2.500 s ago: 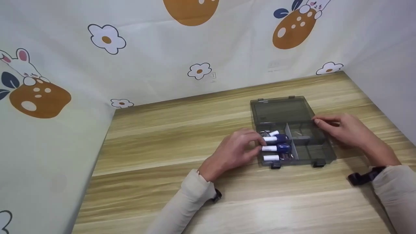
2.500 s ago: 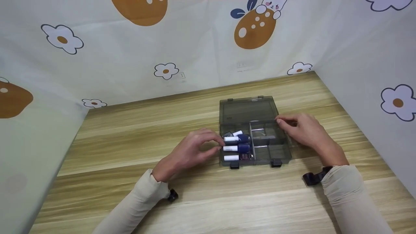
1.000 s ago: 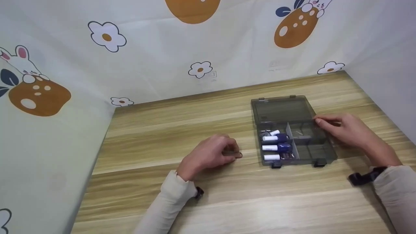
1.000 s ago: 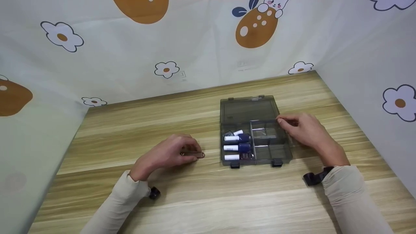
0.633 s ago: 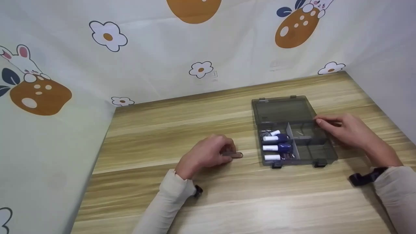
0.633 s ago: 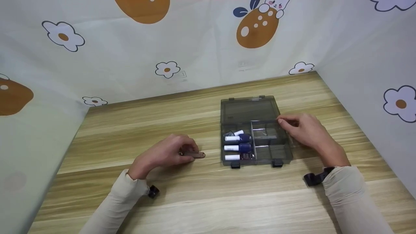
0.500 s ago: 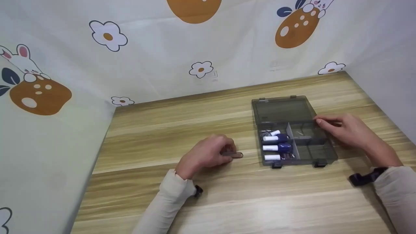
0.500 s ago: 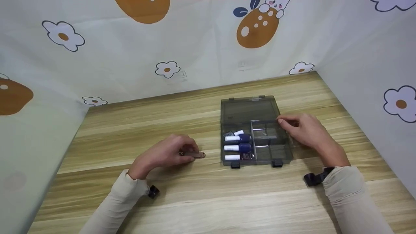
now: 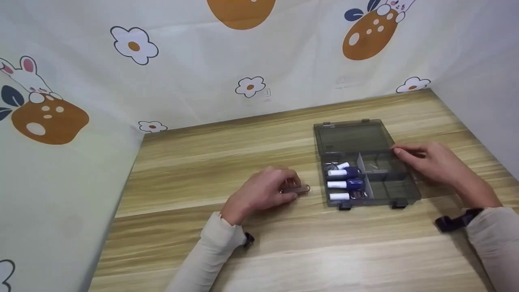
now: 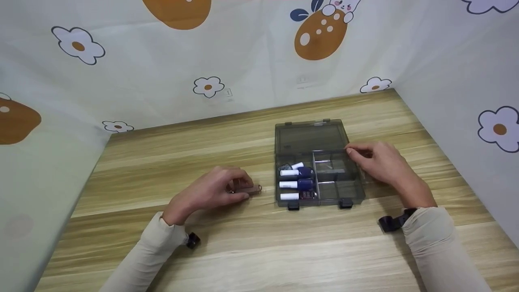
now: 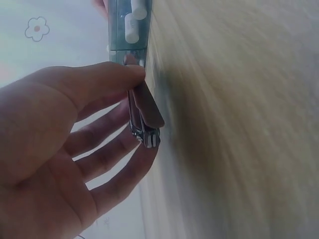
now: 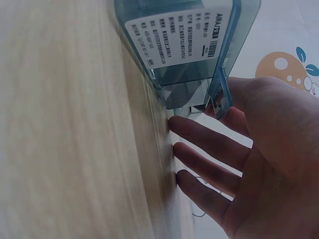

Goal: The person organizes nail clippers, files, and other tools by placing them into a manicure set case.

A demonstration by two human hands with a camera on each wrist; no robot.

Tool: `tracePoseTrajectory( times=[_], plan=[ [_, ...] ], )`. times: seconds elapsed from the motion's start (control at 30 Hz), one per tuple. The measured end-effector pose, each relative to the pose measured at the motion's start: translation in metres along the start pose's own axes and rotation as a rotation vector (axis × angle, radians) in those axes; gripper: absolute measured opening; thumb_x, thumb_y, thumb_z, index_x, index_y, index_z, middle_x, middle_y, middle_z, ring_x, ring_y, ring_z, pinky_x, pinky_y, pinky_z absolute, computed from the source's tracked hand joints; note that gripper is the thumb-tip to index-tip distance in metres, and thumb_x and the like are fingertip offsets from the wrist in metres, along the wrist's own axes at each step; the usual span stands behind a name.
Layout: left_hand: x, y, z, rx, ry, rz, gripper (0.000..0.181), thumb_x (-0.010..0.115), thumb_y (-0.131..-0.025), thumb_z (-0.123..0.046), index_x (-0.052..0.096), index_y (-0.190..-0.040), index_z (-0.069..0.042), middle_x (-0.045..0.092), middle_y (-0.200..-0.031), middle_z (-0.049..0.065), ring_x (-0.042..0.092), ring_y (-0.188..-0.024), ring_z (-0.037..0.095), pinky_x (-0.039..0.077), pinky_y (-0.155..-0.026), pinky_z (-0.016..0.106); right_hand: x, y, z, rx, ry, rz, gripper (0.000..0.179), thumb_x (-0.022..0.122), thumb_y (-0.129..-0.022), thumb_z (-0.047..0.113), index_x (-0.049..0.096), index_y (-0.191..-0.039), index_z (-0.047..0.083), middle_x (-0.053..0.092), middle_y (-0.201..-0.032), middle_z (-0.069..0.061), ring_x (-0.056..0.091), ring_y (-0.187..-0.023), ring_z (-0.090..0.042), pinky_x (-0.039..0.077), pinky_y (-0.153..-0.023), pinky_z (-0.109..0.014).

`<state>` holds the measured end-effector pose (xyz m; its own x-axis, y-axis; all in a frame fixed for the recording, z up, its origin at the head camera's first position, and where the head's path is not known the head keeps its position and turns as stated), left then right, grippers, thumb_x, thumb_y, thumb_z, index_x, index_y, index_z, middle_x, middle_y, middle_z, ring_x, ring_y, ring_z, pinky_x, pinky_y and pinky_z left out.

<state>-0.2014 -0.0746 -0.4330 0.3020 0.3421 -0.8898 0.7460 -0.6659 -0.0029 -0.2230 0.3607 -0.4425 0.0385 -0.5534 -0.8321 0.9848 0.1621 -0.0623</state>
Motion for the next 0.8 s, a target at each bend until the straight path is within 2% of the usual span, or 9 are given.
tracePoseTrajectory(
  times=[0.1,0.2,0.27,0.33,0.43,0.73,0.77,0.8],
  plan=[
    [0.001,-0.0004,0.0004,0.009,0.007,-0.006,0.023,0.083,-0.097,-0.03,0.077,-0.116,-0.02,0.076,-0.106,-0.005,0.07,-0.095,0.011,0.062,-0.084,0.033,0.0,0.0004,0.0003,-0.008,0.004,0.0,0.047,0.058,-0.111,0.048,0.074,-0.139,0.014,0.071,-0.138,-0.021,0.065,-0.131,-0.051,0.05,-0.107,-0.066],
    [0.0017,-0.0009,0.0007,0.022,0.011,-0.012,0.023,0.083,-0.097,-0.029,0.077,-0.117,-0.019,0.076,-0.106,-0.005,0.071,-0.095,0.012,0.062,-0.084,0.033,-0.0005,0.0004,0.0003,-0.012,0.005,-0.005,0.047,0.059,-0.11,0.048,0.075,-0.138,0.014,0.071,-0.137,-0.021,0.065,-0.13,-0.05,0.059,-0.099,-0.037],
    [0.0017,-0.0009,0.0007,0.032,0.021,-0.015,0.022,0.082,-0.097,-0.027,0.077,-0.117,-0.019,0.076,-0.106,-0.005,0.071,-0.094,0.012,0.061,-0.084,0.032,-0.0005,-0.0003,0.0001,-0.01,0.001,-0.012,0.045,0.06,-0.11,0.048,0.076,-0.137,0.015,0.072,-0.136,-0.02,0.066,-0.13,-0.048,0.051,-0.091,-0.014],
    [0.0015,-0.0011,0.0007,0.045,0.031,-0.018,0.022,0.081,-0.097,-0.025,0.077,-0.117,-0.018,0.077,-0.106,-0.005,0.071,-0.094,0.011,0.061,-0.084,0.031,-0.0003,-0.0011,-0.0004,-0.012,-0.007,-0.017,0.044,0.061,-0.11,0.046,0.076,-0.136,0.015,0.073,-0.135,-0.019,0.067,-0.13,-0.047,0.039,-0.086,0.0],
    [0.0013,-0.0015,0.001,0.059,0.049,-0.018,0.021,0.08,-0.096,-0.02,0.076,-0.117,-0.018,0.076,-0.106,-0.005,0.07,-0.095,0.01,0.061,-0.085,0.031,0.0006,-0.0026,-0.0013,-0.017,-0.015,-0.023,0.043,0.063,-0.109,0.044,0.076,-0.136,0.013,0.073,-0.135,-0.02,0.067,-0.13,-0.048,0.033,-0.086,0.006],
    [0.0018,-0.0032,-0.0003,0.09,0.067,-0.033,0.027,0.076,-0.093,-0.012,0.075,-0.12,-0.015,0.076,-0.106,-0.002,0.071,-0.094,0.012,0.06,-0.082,0.027,0.0017,-0.0032,-0.0024,-0.024,-0.016,-0.034,0.04,0.064,-0.109,0.04,0.077,-0.135,0.011,0.073,-0.134,-0.021,0.067,-0.128,-0.048,0.032,-0.083,0.007],
    [0.002,-0.0033,-0.0005,0.094,0.065,-0.037,0.028,0.076,-0.093,-0.011,0.075,-0.12,-0.014,0.076,-0.107,-0.002,0.071,-0.094,0.011,0.06,-0.082,0.026,0.0017,-0.0031,-0.0022,-0.023,-0.015,-0.033,0.04,0.064,-0.109,0.04,0.076,-0.135,0.011,0.073,-0.134,-0.022,0.068,-0.127,-0.049,0.034,-0.084,0.007],
    [0.0021,-0.0032,-0.0009,0.096,0.065,-0.041,0.028,0.075,-0.093,-0.011,0.075,-0.121,-0.014,0.075,-0.107,-0.002,0.07,-0.094,0.011,0.06,-0.082,0.026,0.0017,-0.003,-0.0018,-0.022,-0.014,-0.031,0.041,0.064,-0.109,0.04,0.076,-0.135,0.011,0.073,-0.134,-0.022,0.067,-0.127,-0.049,0.043,-0.087,0.001]
  ],
)
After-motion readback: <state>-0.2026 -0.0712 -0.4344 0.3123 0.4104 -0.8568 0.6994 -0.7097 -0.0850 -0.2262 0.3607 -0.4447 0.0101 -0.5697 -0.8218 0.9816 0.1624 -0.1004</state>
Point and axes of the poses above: each hand's wrist, its own y-axis away from the middle knuckle, its own x-axis out of the palm, z = x × y, the point moved 2 cm from there along -y, towards the middle knuckle
